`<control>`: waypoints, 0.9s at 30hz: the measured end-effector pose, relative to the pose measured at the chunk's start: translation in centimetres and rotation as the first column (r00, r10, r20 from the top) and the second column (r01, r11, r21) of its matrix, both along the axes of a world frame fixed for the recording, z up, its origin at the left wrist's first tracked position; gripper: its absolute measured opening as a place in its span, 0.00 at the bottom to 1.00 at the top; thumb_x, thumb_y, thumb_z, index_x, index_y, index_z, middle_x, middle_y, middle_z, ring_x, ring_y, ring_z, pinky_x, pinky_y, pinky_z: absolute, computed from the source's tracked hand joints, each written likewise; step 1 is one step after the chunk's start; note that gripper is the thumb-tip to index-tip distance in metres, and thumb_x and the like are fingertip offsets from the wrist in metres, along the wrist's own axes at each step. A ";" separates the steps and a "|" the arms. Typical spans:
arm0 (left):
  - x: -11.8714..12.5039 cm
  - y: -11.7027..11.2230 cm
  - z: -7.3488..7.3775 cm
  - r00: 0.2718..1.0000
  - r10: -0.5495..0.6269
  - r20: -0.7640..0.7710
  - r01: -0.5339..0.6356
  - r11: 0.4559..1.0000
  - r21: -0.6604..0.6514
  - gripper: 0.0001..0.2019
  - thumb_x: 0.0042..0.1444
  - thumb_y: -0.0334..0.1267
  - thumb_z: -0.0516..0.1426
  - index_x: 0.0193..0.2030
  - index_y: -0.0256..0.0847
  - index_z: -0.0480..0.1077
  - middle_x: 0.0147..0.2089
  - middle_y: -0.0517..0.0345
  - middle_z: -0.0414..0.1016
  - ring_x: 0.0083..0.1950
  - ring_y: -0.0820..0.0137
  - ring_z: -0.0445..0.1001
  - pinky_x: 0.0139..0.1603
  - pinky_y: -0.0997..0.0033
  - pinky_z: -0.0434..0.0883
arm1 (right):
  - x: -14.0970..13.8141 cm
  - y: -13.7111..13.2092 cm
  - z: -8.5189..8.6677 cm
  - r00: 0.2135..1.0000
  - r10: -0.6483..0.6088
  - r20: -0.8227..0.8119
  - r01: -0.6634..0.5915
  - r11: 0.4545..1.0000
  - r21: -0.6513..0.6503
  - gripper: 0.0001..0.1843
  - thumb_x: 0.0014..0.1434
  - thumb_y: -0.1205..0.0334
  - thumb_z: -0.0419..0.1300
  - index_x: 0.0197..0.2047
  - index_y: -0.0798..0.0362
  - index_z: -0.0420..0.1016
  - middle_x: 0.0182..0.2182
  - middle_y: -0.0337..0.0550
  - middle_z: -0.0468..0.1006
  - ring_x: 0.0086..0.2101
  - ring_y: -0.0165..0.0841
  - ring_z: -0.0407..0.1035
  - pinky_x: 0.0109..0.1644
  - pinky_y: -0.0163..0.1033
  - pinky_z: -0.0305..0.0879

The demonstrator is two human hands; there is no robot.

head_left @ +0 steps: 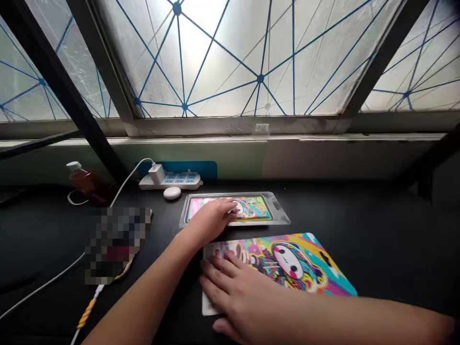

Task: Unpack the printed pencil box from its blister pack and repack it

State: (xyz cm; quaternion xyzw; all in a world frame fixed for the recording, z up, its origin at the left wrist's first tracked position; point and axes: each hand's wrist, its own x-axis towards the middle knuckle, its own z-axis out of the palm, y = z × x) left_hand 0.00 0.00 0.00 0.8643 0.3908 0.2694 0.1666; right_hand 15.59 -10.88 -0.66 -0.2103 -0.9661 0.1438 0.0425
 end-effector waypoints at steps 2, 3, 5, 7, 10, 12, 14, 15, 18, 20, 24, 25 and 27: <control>0.3 -0.4 0.0 0.998 0.012 0.059 -0.008 0.998 -0.063 0.16 0.62 0.30 0.62 0.56 0.43 0.77 0.57 0.55 0.81 0.57 0.60 0.79 0.58 0.66 0.73 | -0.9 0.7 -0.1 0.997 0.061 -0.044 -0.061 0.998 -0.015 0.33 0.73 0.51 0.49 0.72 0.65 0.57 0.70 0.63 0.60 0.70 0.53 0.50 0.75 0.57 0.38; 0.4 -0.5 0.0 0.997 0.024 0.075 -0.018 0.996 -0.083 0.17 0.61 0.31 0.63 0.57 0.44 0.77 0.57 0.57 0.81 0.57 0.61 0.79 0.57 0.67 0.73 | -1.2 1.0 -0.1 0.995 0.075 -0.066 -0.077 0.997 -0.023 0.32 0.73 0.52 0.49 0.72 0.65 0.57 0.70 0.61 0.61 0.70 0.51 0.50 0.75 0.56 0.38; 0.3 -0.6 0.2 0.994 0.064 0.089 -0.054 0.993 -0.109 0.17 0.60 0.32 0.64 0.56 0.47 0.77 0.57 0.59 0.81 0.56 0.63 0.79 0.58 0.68 0.73 | -1.4 1.6 -0.2 0.992 0.069 -0.105 -0.074 0.996 -0.046 0.30 0.73 0.54 0.49 0.71 0.63 0.59 0.69 0.59 0.63 0.70 0.48 0.50 0.76 0.55 0.37; -0.2 -0.5 0.4 0.993 0.112 0.049 -0.108 0.991 -0.082 0.17 0.60 0.33 0.65 0.56 0.47 0.77 0.60 0.57 0.79 0.59 0.62 0.77 0.62 0.66 0.71 | -1.3 2.1 -0.4 0.990 0.023 -0.142 -0.033 0.997 -0.071 0.29 0.73 0.55 0.48 0.71 0.61 0.60 0.69 0.58 0.62 0.71 0.46 0.49 0.76 0.56 0.37; -1.4 -0.2 0.7 0.979 0.177 -0.100 -0.178 0.984 0.002 0.18 0.59 0.40 0.66 0.56 0.45 0.77 0.62 0.52 0.77 0.63 0.57 0.73 0.64 0.59 0.68 | -0.8 2.4 -0.8 0.984 -0.034 -0.177 0.017 0.995 -0.096 0.29 0.74 0.55 0.48 0.72 0.60 0.58 0.71 0.57 0.60 0.71 0.44 0.48 0.76 0.55 0.38; -2.0 -0.1 0.9 0.961 0.209 -0.183 -0.208 0.978 0.025 0.19 0.58 0.48 0.66 0.55 0.45 0.77 0.60 0.52 0.78 0.61 0.54 0.73 0.61 0.57 0.70 | -0.6 2.4 -1.0 0.984 -0.041 -0.174 0.023 0.994 -0.105 0.30 0.73 0.55 0.49 0.72 0.61 0.58 0.71 0.58 0.59 0.71 0.44 0.48 0.76 0.52 0.39; -2.1 -0.2 1.0 0.936 0.265 -0.234 -0.260 0.964 0.051 0.20 0.59 0.52 0.65 0.53 0.45 0.77 0.58 0.54 0.79 0.58 0.53 0.74 0.57 0.54 0.72 | -0.7 2.4 -1.1 0.985 -0.042 -0.169 0.024 0.994 -0.106 0.30 0.73 0.55 0.50 0.72 0.62 0.58 0.71 0.58 0.59 0.71 0.44 0.48 0.76 0.52 0.39; -2.0 -0.3 1.0 0.921 0.298 -0.252 -0.290 0.955 0.069 0.20 0.60 0.53 0.64 0.53 0.45 0.77 0.58 0.55 0.79 0.57 0.53 0.73 0.56 0.53 0.72 | -0.7 2.4 -1.2 0.984 -0.042 -0.171 0.024 0.994 -0.104 0.29 0.73 0.55 0.50 0.71 0.62 0.59 0.71 0.57 0.59 0.71 0.44 0.48 0.76 0.52 0.40; -1.5 -0.5 0.9 0.886 0.368 -0.283 -0.352 0.930 0.108 0.19 0.62 0.53 0.61 0.55 0.46 0.77 0.59 0.54 0.77 0.58 0.52 0.72 0.54 0.51 0.71 | -1.0 2.6 -1.3 0.981 -0.040 -0.189 0.023 0.995 -0.093 0.28 0.72 0.55 0.52 0.70 0.61 0.61 0.70 0.57 0.60 0.71 0.44 0.49 0.75 0.51 0.42; -1.3 -0.5 0.8 0.882 0.371 -0.291 -0.352 0.929 0.117 0.19 0.63 0.53 0.61 0.55 0.46 0.77 0.61 0.53 0.76 0.59 0.52 0.71 0.56 0.51 0.71 | -1.1 2.8 -1.3 0.980 -0.041 -0.197 0.024 0.996 -0.086 0.27 0.72 0.55 0.53 0.69 0.60 0.63 0.70 0.57 0.62 0.70 0.43 0.51 0.75 0.51 0.43; -1.4 -0.2 0.5 0.886 0.355 -0.298 -0.333 0.935 0.123 0.18 0.64 0.53 0.60 0.56 0.48 0.77 0.62 0.53 0.75 0.60 0.54 0.70 0.58 0.52 0.70 | -1.5 3.6 -1.4 0.978 -0.035 -0.206 0.023 0.998 -0.060 0.26 0.71 0.56 0.55 0.66 0.61 0.67 0.67 0.59 0.66 0.69 0.43 0.53 0.75 0.49 0.43; -1.5 -0.2 0.4 0.886 0.354 -0.300 -0.331 0.935 0.125 0.19 0.65 0.53 0.59 0.56 0.48 0.76 0.62 0.53 0.75 0.60 0.54 0.70 0.57 0.52 0.70 | -1.5 3.8 -1.4 0.977 -0.028 -0.210 0.017 0.998 -0.052 0.26 0.71 0.56 0.56 0.65 0.62 0.67 0.67 0.59 0.66 0.69 0.43 0.53 0.75 0.49 0.43; -1.6 -0.1 0.4 0.885 0.351 -0.306 -0.326 0.936 0.131 0.19 0.65 0.53 0.59 0.57 0.48 0.76 0.63 0.53 0.74 0.60 0.53 0.70 0.57 0.52 0.70 | -1.6 4.1 -1.5 0.975 -0.006 -0.224 -0.003 0.999 -0.038 0.26 0.70 0.56 0.57 0.65 0.63 0.68 0.66 0.60 0.67 0.69 0.43 0.54 0.75 0.49 0.43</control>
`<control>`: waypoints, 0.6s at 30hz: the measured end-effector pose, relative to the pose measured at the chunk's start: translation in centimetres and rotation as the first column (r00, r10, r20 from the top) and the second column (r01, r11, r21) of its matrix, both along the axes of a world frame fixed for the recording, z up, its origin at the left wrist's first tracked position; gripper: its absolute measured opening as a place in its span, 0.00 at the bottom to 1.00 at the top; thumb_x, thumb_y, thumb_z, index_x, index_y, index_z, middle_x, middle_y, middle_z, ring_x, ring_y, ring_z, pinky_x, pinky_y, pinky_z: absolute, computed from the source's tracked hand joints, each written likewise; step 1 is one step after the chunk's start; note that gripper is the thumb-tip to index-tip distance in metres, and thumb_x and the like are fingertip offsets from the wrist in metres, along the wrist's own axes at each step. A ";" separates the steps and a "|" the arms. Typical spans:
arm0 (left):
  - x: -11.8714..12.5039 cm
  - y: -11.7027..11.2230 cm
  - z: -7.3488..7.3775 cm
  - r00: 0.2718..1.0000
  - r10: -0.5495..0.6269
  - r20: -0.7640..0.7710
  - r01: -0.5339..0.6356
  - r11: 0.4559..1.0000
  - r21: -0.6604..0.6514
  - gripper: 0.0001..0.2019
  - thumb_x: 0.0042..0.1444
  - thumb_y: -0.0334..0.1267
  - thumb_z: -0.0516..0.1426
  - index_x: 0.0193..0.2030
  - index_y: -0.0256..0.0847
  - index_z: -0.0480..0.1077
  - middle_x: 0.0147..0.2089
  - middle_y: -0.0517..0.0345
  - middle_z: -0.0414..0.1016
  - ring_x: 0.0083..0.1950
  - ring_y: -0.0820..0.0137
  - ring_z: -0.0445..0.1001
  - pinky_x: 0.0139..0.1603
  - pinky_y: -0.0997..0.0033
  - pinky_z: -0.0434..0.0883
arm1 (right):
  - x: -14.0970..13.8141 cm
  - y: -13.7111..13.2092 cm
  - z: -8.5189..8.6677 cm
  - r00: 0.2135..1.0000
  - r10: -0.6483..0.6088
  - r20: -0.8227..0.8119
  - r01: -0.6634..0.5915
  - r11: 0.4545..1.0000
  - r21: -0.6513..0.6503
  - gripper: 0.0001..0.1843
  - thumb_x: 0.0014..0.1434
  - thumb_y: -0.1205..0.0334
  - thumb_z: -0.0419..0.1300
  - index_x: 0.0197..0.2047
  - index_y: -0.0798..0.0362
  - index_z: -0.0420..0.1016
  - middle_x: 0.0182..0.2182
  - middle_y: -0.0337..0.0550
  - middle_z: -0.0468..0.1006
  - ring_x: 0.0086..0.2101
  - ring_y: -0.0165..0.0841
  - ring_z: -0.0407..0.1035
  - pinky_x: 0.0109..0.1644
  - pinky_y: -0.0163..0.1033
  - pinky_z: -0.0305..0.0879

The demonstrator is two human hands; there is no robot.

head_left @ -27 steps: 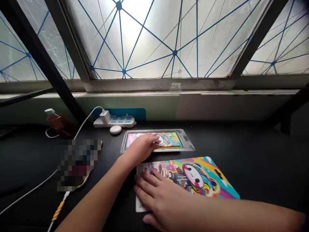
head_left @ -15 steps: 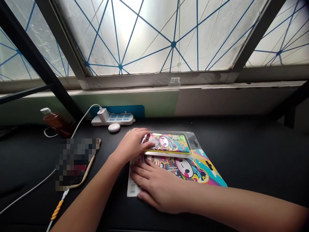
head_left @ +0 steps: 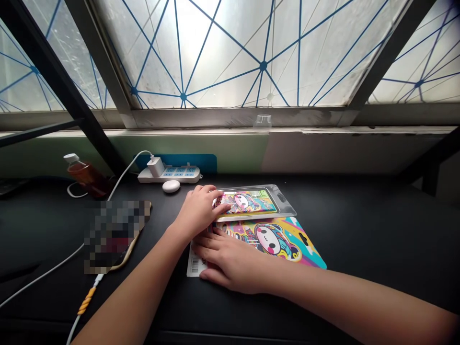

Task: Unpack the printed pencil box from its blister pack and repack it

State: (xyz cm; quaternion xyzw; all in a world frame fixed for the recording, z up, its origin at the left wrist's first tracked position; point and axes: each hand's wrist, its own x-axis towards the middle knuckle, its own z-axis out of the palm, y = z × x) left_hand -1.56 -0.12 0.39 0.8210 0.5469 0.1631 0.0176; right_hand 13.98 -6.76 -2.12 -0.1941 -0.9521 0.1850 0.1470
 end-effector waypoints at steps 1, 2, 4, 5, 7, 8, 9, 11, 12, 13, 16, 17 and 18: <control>0.0 0.0 0.0 1.000 -0.004 -0.005 0.004 1.000 0.002 0.20 0.65 0.54 0.58 0.57 0.48 0.76 0.63 0.53 0.74 0.60 0.53 0.70 0.56 0.52 0.70 | 0.0 0.1 0.0 1.000 0.011 -0.009 -0.011 1.000 0.004 0.25 0.70 0.56 0.57 0.64 0.63 0.69 0.65 0.59 0.68 0.68 0.43 0.55 0.75 0.48 0.43; 0.0 0.0 0.0 1.000 -0.007 -0.012 0.007 1.000 0.004 0.20 0.65 0.54 0.58 0.58 0.48 0.76 0.63 0.53 0.74 0.60 0.53 0.70 0.56 0.52 0.70 | 0.0 0.2 0.0 1.000 0.018 -0.020 -0.018 1.000 0.007 0.25 0.70 0.56 0.58 0.63 0.63 0.70 0.65 0.59 0.69 0.68 0.43 0.56 0.74 0.47 0.44; -0.1 -0.1 0.0 0.999 -0.012 -0.031 0.012 1.000 0.007 0.20 0.66 0.54 0.57 0.58 0.48 0.76 0.63 0.53 0.74 0.60 0.53 0.70 0.57 0.52 0.70 | 0.0 0.2 0.1 0.999 0.023 -0.036 -0.023 1.000 0.010 0.23 0.69 0.57 0.59 0.61 0.63 0.71 0.63 0.59 0.70 0.67 0.42 0.58 0.74 0.46 0.47; -0.1 -0.1 0.0 0.999 -0.014 -0.041 0.014 1.000 0.009 0.20 0.66 0.54 0.57 0.58 0.48 0.75 0.63 0.52 0.74 0.61 0.53 0.70 0.57 0.52 0.70 | 0.0 0.2 0.2 0.999 0.024 -0.041 -0.023 1.000 0.010 0.22 0.68 0.58 0.59 0.60 0.63 0.72 0.62 0.59 0.71 0.66 0.42 0.59 0.73 0.46 0.49; -0.2 -0.1 0.0 0.998 -0.021 -0.054 0.021 1.000 0.010 0.20 0.67 0.52 0.56 0.59 0.48 0.75 0.64 0.52 0.73 0.61 0.52 0.69 0.58 0.52 0.70 | 0.1 0.2 0.2 0.998 0.026 -0.049 -0.025 1.000 0.013 0.21 0.68 0.59 0.59 0.58 0.63 0.73 0.61 0.59 0.72 0.63 0.42 0.62 0.71 0.45 0.53; -0.2 -0.1 -0.1 0.998 -0.027 -0.056 0.028 1.000 0.009 0.20 0.67 0.52 0.56 0.59 0.48 0.75 0.64 0.52 0.73 0.61 0.52 0.69 0.58 0.51 0.70 | 0.2 0.2 0.2 0.998 0.031 -0.052 -0.030 0.999 0.019 0.20 0.67 0.59 0.59 0.57 0.63 0.73 0.59 0.59 0.73 0.62 0.42 0.63 0.70 0.44 0.54; -0.3 -0.1 -0.1 0.998 -0.034 -0.055 0.034 0.999 0.008 0.20 0.67 0.52 0.56 0.60 0.48 0.75 0.64 0.52 0.73 0.61 0.52 0.69 0.59 0.51 0.70 | 0.2 0.2 0.2 0.998 0.038 -0.053 -0.036 0.999 0.027 0.20 0.67 0.59 0.59 0.57 0.63 0.74 0.58 0.59 0.74 0.61 0.42 0.65 0.69 0.44 0.56; -0.4 0.0 -0.2 0.998 -0.046 -0.048 0.046 0.999 0.005 0.21 0.67 0.53 0.56 0.60 0.47 0.74 0.65 0.51 0.73 0.61 0.53 0.69 0.60 0.52 0.69 | 0.3 0.3 0.0 0.997 0.053 -0.048 -0.050 0.997 0.059 0.19 0.67 0.59 0.58 0.56 0.63 0.74 0.57 0.58 0.75 0.59 0.42 0.66 0.67 0.44 0.59; -0.5 0.1 -0.2 0.998 -0.051 -0.046 0.051 0.999 0.004 0.21 0.67 0.53 0.56 0.61 0.47 0.74 0.65 0.51 0.73 0.62 0.53 0.69 0.60 0.52 0.69 | 0.3 0.4 0.0 0.997 0.063 -0.040 -0.059 0.995 0.081 0.19 0.68 0.59 0.57 0.56 0.63 0.74 0.56 0.58 0.76 0.58 0.43 0.67 0.67 0.44 0.60; -0.5 0.1 -0.2 0.998 -0.052 -0.044 0.053 0.999 0.005 0.21 0.67 0.53 0.56 0.61 0.47 0.74 0.65 0.51 0.73 0.62 0.53 0.69 0.61 0.53 0.69 | 0.3 0.5 -0.1 0.997 0.073 -0.030 -0.070 0.992 0.107 0.19 0.68 0.59 0.57 0.56 0.64 0.74 0.55 0.58 0.77 0.58 0.43 0.67 0.66 0.45 0.60; -0.7 0.2 -0.3 0.998 -0.056 -0.040 0.056 0.998 0.009 0.21 0.67 0.53 0.55 0.61 0.47 0.75 0.65 0.50 0.72 0.62 0.53 0.69 0.62 0.53 0.68 | 0.3 0.6 -0.3 0.996 0.094 -0.001 -0.092 0.979 0.182 0.20 0.69 0.59 0.54 0.57 0.63 0.73 0.53 0.57 0.79 0.57 0.44 0.68 0.66 0.48 0.61; -0.7 0.2 -0.3 0.998 -0.060 -0.035 0.060 0.998 0.008 0.21 0.67 0.53 0.55 0.61 0.47 0.74 0.65 0.50 0.72 0.63 0.53 0.69 0.62 0.53 0.68 | 0.2 0.6 -0.3 0.995 0.095 0.005 -0.094 0.976 0.197 0.20 0.69 0.59 0.53 0.57 0.62 0.73 0.53 0.57 0.79 0.57 0.44 0.68 0.65 0.49 0.61; -0.8 0.2 -0.3 0.997 -0.068 -0.025 0.068 0.998 0.005 0.21 0.67 0.53 0.55 0.61 0.47 0.74 0.65 0.51 0.72 0.63 0.54 0.68 0.62 0.53 0.68 | 0.2 0.6 -0.3 0.995 0.094 0.009 -0.094 0.974 0.208 0.20 0.70 0.59 0.53 0.57 0.62 0.73 0.53 0.56 0.80 0.56 0.44 0.69 0.65 0.49 0.62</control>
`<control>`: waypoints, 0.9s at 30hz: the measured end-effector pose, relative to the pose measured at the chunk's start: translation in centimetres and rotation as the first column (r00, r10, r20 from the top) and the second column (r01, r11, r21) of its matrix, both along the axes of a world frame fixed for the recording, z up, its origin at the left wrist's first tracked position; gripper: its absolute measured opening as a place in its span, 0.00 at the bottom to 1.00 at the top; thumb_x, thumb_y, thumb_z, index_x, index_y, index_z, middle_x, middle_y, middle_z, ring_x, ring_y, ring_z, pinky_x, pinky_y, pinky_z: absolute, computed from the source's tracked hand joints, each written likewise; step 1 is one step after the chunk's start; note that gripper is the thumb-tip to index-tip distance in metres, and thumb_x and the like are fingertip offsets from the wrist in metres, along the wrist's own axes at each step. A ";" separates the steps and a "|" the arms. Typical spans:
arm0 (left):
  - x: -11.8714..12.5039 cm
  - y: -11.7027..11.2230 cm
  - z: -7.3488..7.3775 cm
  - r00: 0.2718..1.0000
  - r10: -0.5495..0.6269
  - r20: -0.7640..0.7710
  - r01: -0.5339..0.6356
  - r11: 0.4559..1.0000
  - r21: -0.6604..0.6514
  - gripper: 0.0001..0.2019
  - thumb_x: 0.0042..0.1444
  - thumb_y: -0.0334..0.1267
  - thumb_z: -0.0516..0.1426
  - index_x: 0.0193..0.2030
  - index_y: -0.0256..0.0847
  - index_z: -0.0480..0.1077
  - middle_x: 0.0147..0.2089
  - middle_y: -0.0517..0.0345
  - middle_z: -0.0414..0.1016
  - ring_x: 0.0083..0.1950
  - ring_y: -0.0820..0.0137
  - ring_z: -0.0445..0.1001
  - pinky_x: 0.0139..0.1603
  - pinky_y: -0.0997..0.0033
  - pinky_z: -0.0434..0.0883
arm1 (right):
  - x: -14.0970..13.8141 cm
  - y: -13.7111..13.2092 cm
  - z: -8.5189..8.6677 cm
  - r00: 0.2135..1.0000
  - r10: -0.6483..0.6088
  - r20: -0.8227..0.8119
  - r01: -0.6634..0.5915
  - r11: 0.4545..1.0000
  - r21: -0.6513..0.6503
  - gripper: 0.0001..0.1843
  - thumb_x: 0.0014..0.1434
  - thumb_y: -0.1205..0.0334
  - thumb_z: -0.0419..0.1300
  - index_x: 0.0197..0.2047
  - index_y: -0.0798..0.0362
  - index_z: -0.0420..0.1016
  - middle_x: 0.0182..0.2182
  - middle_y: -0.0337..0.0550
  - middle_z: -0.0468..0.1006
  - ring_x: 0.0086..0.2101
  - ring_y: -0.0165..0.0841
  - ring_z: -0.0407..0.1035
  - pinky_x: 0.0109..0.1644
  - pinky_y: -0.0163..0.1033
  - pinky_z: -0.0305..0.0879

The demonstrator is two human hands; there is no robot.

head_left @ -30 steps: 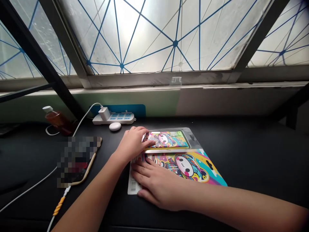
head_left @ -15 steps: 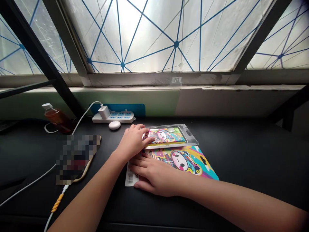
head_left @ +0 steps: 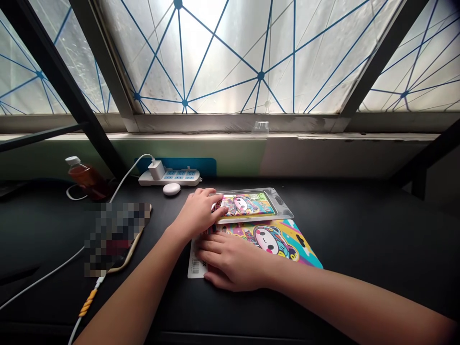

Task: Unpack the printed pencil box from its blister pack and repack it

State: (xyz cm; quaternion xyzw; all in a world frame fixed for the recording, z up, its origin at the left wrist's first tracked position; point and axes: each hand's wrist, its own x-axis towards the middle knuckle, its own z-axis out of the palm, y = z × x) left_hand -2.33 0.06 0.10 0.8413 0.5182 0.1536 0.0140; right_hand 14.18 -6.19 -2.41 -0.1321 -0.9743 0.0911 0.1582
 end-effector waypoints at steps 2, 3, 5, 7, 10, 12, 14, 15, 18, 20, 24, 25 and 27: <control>-0.1 -0.1 0.1 0.999 -0.025 0.023 0.025 1.000 -0.018 0.21 0.67 0.53 0.56 0.61 0.48 0.74 0.66 0.51 0.72 0.63 0.54 0.68 0.64 0.54 0.67 | 0.0 0.0 0.0 1.000 -0.002 0.003 0.002 1.000 0.012 0.20 0.69 0.59 0.53 0.57 0.61 0.73 0.52 0.56 0.80 0.56 0.43 0.69 0.64 0.49 0.62; -0.1 -0.1 0.2 0.999 -0.034 0.034 0.035 0.999 -0.028 0.21 0.67 0.52 0.56 0.61 0.47 0.74 0.66 0.52 0.72 0.64 0.54 0.68 0.64 0.54 0.67 | 0.0 0.0 0.0 1.000 -0.003 0.005 0.003 1.000 0.014 0.20 0.69 0.59 0.53 0.57 0.62 0.73 0.52 0.56 0.80 0.56 0.43 0.69 0.64 0.49 0.63; 0.0 -0.2 0.3 0.998 -0.041 0.043 0.042 0.998 -0.041 0.22 0.66 0.52 0.56 0.62 0.47 0.74 0.66 0.52 0.72 0.64 0.55 0.68 0.65 0.55 0.66 | 0.0 -0.1 0.1 1.000 -0.006 0.008 0.006 1.000 0.012 0.20 0.69 0.59 0.53 0.57 0.62 0.73 0.52 0.56 0.80 0.56 0.43 0.69 0.64 0.48 0.63; 0.1 -0.3 0.4 0.999 -0.029 0.035 0.030 0.999 -0.043 0.22 0.67 0.52 0.56 0.62 0.47 0.74 0.66 0.52 0.72 0.64 0.54 0.68 0.64 0.55 0.66 | 0.0 -0.1 0.1 1.000 -0.012 0.009 0.012 1.000 0.001 0.19 0.68 0.58 0.54 0.57 0.60 0.73 0.52 0.55 0.79 0.55 0.43 0.69 0.63 0.48 0.64; 0.3 -0.5 0.4 1.000 -0.004 0.019 0.005 0.999 -0.039 0.21 0.66 0.53 0.56 0.61 0.48 0.74 0.66 0.52 0.72 0.63 0.53 0.69 0.62 0.53 0.67 | 0.0 0.0 0.0 1.000 -0.017 0.001 0.017 1.000 -0.015 0.19 0.68 0.58 0.54 0.56 0.59 0.74 0.52 0.55 0.79 0.55 0.42 0.69 0.62 0.47 0.65; 0.4 -0.7 0.4 1.000 0.012 0.015 -0.012 0.999 -0.033 0.21 0.66 0.53 0.55 0.60 0.49 0.75 0.66 0.51 0.72 0.63 0.52 0.69 0.60 0.53 0.68 | 0.0 0.0 -0.1 1.000 -0.016 -0.008 0.016 1.000 -0.019 0.19 0.68 0.59 0.55 0.56 0.60 0.74 0.52 0.56 0.79 0.56 0.42 0.69 0.63 0.47 0.64; 0.4 -0.7 0.3 1.000 0.026 0.011 -0.026 0.999 -0.028 0.20 0.66 0.54 0.55 0.59 0.50 0.76 0.65 0.51 0.73 0.63 0.52 0.69 0.59 0.52 0.68 | 0.0 0.0 -0.1 1.000 -0.016 -0.016 0.015 1.000 -0.020 0.19 0.68 0.58 0.55 0.56 0.60 0.74 0.53 0.56 0.78 0.57 0.42 0.68 0.63 0.47 0.63; 0.4 -0.7 0.3 1.000 0.029 0.012 -0.028 0.999 -0.026 0.20 0.66 0.54 0.55 0.59 0.50 0.76 0.65 0.51 0.73 0.63 0.52 0.69 0.59 0.52 0.68 | 0.0 0.0 -0.1 1.000 -0.017 -0.016 0.016 1.000 -0.023 0.19 0.68 0.58 0.54 0.56 0.60 0.74 0.54 0.56 0.78 0.57 0.43 0.68 0.63 0.47 0.63; 0.4 -0.6 0.2 0.999 0.020 0.026 -0.020 1.000 -0.017 0.20 0.66 0.54 0.55 0.58 0.49 0.76 0.65 0.50 0.73 0.63 0.52 0.69 0.61 0.53 0.68 | 0.0 -0.1 0.0 1.000 -0.020 -0.011 0.020 0.999 -0.032 0.20 0.68 0.58 0.54 0.57 0.60 0.73 0.54 0.56 0.78 0.58 0.43 0.67 0.64 0.47 0.62; 0.4 -0.4 0.0 0.999 0.011 0.035 -0.010 1.000 -0.013 0.20 0.67 0.53 0.55 0.59 0.48 0.76 0.65 0.50 0.73 0.64 0.53 0.68 0.63 0.54 0.67 | 0.0 -0.2 0.0 1.000 -0.026 -0.008 0.026 0.999 -0.036 0.20 0.68 0.59 0.54 0.58 0.59 0.73 0.55 0.55 0.78 0.59 0.43 0.66 0.65 0.48 0.61; 0.3 -0.2 -0.1 0.999 0.007 0.042 -0.007 1.000 -0.011 0.21 0.67 0.53 0.55 0.59 0.47 0.75 0.65 0.51 0.73 0.64 0.55 0.68 0.64 0.55 0.66 | 0.1 -0.3 -0.1 0.999 -0.034 -0.012 0.034 0.998 -0.044 0.20 0.68 0.59 0.54 0.59 0.59 0.72 0.56 0.55 0.78 0.59 0.43 0.67 0.65 0.49 0.62; 0.3 -0.2 -0.1 0.999 0.008 0.044 -0.007 1.000 -0.010 0.21 0.67 0.53 0.55 0.59 0.47 0.75 0.65 0.51 0.73 0.64 0.55 0.68 0.64 0.55 0.66 | 0.0 -0.4 -0.1 0.999 -0.032 -0.014 0.031 0.998 -0.046 0.20 0.68 0.59 0.54 0.59 0.59 0.72 0.56 0.56 0.78 0.59 0.43 0.67 0.65 0.50 0.63; 0.3 -0.1 -0.2 0.999 0.009 0.047 -0.009 1.000 -0.008 0.21 0.67 0.53 0.55 0.60 0.47 0.75 0.64 0.50 0.73 0.64 0.54 0.68 0.64 0.55 0.66 | 0.0 -0.4 -0.1 0.999 -0.028 -0.017 0.027 0.999 -0.046 0.20 0.68 0.59 0.54 0.59 0.59 0.72 0.56 0.56 0.78 0.60 0.43 0.66 0.65 0.50 0.62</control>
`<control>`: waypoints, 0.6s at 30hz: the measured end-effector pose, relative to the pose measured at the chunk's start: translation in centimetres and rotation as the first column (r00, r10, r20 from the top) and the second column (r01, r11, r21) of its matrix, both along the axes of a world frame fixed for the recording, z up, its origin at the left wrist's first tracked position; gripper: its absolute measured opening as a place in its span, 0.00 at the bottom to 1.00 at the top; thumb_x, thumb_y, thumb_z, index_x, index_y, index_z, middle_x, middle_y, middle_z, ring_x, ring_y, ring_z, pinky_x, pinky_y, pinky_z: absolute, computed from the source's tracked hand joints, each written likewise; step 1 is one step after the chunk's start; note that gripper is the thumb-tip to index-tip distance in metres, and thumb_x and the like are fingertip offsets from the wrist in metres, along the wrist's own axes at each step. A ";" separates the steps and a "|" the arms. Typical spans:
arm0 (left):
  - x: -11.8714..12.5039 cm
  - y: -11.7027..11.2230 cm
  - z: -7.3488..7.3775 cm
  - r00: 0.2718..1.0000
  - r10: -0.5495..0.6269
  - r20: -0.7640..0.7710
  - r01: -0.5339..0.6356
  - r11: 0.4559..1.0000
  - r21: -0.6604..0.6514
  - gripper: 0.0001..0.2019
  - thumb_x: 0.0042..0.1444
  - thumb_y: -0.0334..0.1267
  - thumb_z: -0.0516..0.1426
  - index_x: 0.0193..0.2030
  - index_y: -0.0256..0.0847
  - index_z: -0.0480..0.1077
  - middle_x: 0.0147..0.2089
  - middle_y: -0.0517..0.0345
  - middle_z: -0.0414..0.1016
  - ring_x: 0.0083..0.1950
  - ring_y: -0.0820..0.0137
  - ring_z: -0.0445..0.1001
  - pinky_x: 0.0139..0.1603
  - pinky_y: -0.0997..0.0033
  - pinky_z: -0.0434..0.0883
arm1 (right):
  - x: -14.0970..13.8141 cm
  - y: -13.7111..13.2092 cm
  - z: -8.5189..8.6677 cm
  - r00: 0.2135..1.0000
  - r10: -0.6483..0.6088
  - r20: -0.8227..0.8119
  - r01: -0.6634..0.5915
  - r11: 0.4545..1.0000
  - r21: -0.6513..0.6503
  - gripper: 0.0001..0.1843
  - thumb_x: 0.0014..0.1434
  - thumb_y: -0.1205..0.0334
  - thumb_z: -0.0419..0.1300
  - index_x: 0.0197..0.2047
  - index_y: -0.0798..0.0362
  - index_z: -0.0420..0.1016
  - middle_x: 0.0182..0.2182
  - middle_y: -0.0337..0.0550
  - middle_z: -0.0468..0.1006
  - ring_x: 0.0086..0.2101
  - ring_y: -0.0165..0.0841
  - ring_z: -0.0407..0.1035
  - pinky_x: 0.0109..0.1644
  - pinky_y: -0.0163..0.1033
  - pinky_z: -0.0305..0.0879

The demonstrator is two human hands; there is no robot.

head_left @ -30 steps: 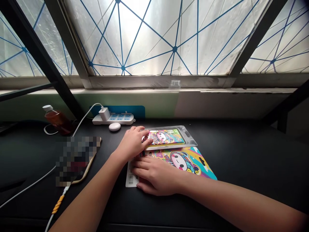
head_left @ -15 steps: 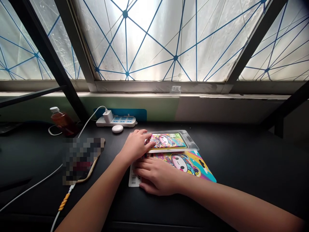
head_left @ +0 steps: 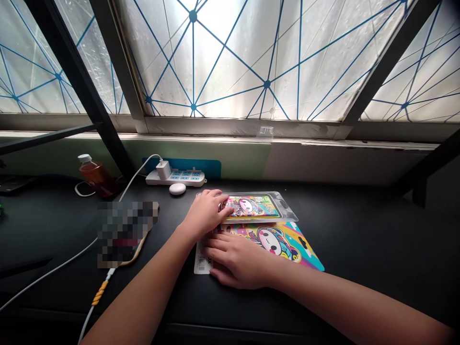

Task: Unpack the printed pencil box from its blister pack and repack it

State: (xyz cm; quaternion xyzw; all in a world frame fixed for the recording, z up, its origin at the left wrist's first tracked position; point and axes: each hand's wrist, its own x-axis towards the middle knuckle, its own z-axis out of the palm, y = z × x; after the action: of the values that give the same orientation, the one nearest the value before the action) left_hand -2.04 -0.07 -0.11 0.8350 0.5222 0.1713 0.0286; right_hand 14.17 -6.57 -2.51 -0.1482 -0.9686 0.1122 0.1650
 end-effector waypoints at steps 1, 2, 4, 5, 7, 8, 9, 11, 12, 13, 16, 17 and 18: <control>0.0 0.0 0.0 1.000 0.001 0.001 -0.001 1.000 0.002 0.21 0.67 0.53 0.55 0.60 0.47 0.75 0.64 0.50 0.73 0.64 0.54 0.68 0.64 0.55 0.66 | 0.0 0.0 0.0 1.000 0.000 0.001 0.000 1.000 0.002 0.20 0.68 0.60 0.54 0.59 0.59 0.72 0.56 0.56 0.78 0.60 0.43 0.66 0.66 0.49 0.62; 0.0 0.0 -0.1 1.000 0.003 0.003 -0.003 1.000 0.004 0.22 0.67 0.54 0.55 0.61 0.47 0.74 0.64 0.50 0.73 0.64 0.54 0.69 0.64 0.55 0.66 | -0.1 0.0 0.0 1.000 -0.001 0.002 0.001 1.000 0.003 0.20 0.68 0.60 0.54 0.59 0.59 0.72 0.56 0.55 0.78 0.60 0.43 0.66 0.66 0.49 0.61; 0.0 0.0 -0.1 1.000 0.007 0.005 -0.007 1.000 0.010 0.22 0.67 0.54 0.55 0.61 0.47 0.74 0.65 0.50 0.73 0.63 0.55 0.68 0.64 0.56 0.66 | -0.1 -0.1 0.1 1.000 -0.006 0.004 0.006 1.000 0.004 0.20 0.68 0.60 0.54 0.59 0.59 0.72 0.56 0.56 0.78 0.60 0.43 0.66 0.66 0.49 0.62; 0.0 0.1 -0.2 1.000 0.010 0.006 -0.010 1.000 0.014 0.22 0.67 0.53 0.55 0.61 0.47 0.74 0.65 0.50 0.73 0.63 0.55 0.68 0.64 0.56 0.66 | -0.1 -0.1 0.1 1.000 -0.007 0.006 0.007 1.000 0.004 0.20 0.68 0.60 0.54 0.59 0.59 0.72 0.56 0.56 0.78 0.60 0.43 0.66 0.66 0.49 0.62; -0.1 0.1 -0.2 1.000 0.013 0.006 -0.013 1.000 0.021 0.21 0.67 0.53 0.55 0.61 0.46 0.74 0.64 0.50 0.73 0.63 0.54 0.68 0.64 0.55 0.66 | -0.1 -0.1 0.2 1.000 -0.009 0.008 0.009 1.000 0.006 0.20 0.68 0.60 0.54 0.59 0.59 0.72 0.55 0.56 0.78 0.60 0.43 0.66 0.65 0.50 0.63; -0.1 0.1 -0.1 1.000 0.012 0.006 -0.012 1.000 0.024 0.21 0.67 0.52 0.55 0.60 0.46 0.74 0.64 0.50 0.74 0.63 0.54 0.68 0.64 0.55 0.66 | 0.0 -0.1 0.2 1.000 -0.011 0.010 0.011 1.000 0.010 0.20 0.68 0.60 0.54 0.59 0.59 0.72 0.55 0.56 0.78 0.60 0.43 0.66 0.65 0.50 0.63; -0.2 0.2 -0.1 1.000 0.008 0.006 -0.008 1.000 0.025 0.21 0.67 0.52 0.55 0.60 0.45 0.75 0.64 0.51 0.74 0.63 0.54 0.69 0.64 0.55 0.66 | 0.0 -0.1 0.2 1.000 -0.013 0.010 0.013 1.000 0.014 0.20 0.68 0.60 0.54 0.59 0.59 0.72 0.55 0.56 0.78 0.60 0.43 0.67 0.65 0.50 0.63; -0.3 0.1 0.1 1.000 -0.008 0.004 0.008 1.000 0.025 0.21 0.67 0.52 0.55 0.60 0.46 0.75 0.64 0.52 0.75 0.63 0.55 0.69 0.63 0.57 0.66 | 0.0 -0.1 0.1 1.000 -0.014 0.011 0.014 1.000 0.022 0.20 0.68 0.60 0.54 0.60 0.59 0.72 0.55 0.56 0.78 0.59 0.43 0.67 0.65 0.50 0.62; -0.3 0.1 0.1 1.000 -0.017 0.003 0.016 1.000 0.023 0.20 0.67 0.52 0.55 0.60 0.47 0.75 0.64 0.53 0.75 0.63 0.55 0.69 0.63 0.57 0.67 | -0.1 -0.1 0.0 1.000 -0.013 0.010 0.012 1.000 0.027 0.20 0.68 0.60 0.54 0.60 0.59 0.71 0.55 0.56 0.78 0.59 0.43 0.67 0.66 0.50 0.62; -0.3 0.1 0.2 1.000 -0.022 0.002 0.022 1.000 0.021 0.20 0.67 0.51 0.56 0.59 0.46 0.75 0.64 0.53 0.75 0.63 0.55 0.69 0.63 0.56 0.67 | -0.1 -0.2 0.0 1.000 -0.007 0.012 0.007 0.999 0.033 0.20 0.69 0.60 0.53 0.60 0.60 0.71 0.55 0.56 0.78 0.59 0.43 0.67 0.66 0.49 0.62; -0.3 -0.2 0.3 1.000 -0.021 0.000 0.021 1.000 0.018 0.20 0.67 0.50 0.56 0.59 0.45 0.75 0.65 0.51 0.73 0.64 0.53 0.68 0.62 0.53 0.67 | -0.2 -0.3 0.0 1.000 0.025 0.011 -0.026 0.997 0.075 0.20 0.69 0.60 0.53 0.58 0.60 0.72 0.54 0.55 0.79 0.58 0.42 0.68 0.64 0.48 0.63; -0.3 -0.2 0.4 1.000 -0.016 0.001 0.016 1.000 0.018 0.20 0.67 0.50 0.55 0.59 0.45 0.75 0.65 0.50 0.73 0.64 0.52 0.68 0.62 0.52 0.67 | -0.1 -0.2 0.3 1.000 0.031 -0.005 -0.030 0.994 0.104 0.19 0.69 0.60 0.52 0.57 0.59 0.73 0.53 0.55 0.79 0.57 0.42 0.69 0.63 0.48 0.64; -0.3 -0.3 0.5 1.000 -0.009 0.004 0.009 1.000 0.017 0.20 0.67 0.50 0.55 0.60 0.45 0.74 0.65 0.50 0.73 0.65 0.52 0.68 0.62 0.52 0.68 | 0.2 0.0 0.6 0.999 0.023 -0.035 -0.018 0.991 0.135 0.17 0.69 0.61 0.52 0.55 0.57 0.74 0.52 0.54 0.80 0.55 0.42 0.70 0.61 0.49 0.65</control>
State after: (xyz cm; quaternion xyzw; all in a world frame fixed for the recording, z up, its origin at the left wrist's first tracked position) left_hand -2.33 -0.40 0.35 0.8371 0.5169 0.1776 0.0232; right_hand 14.38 -6.53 -1.88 -0.1247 -0.9723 0.0507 0.1910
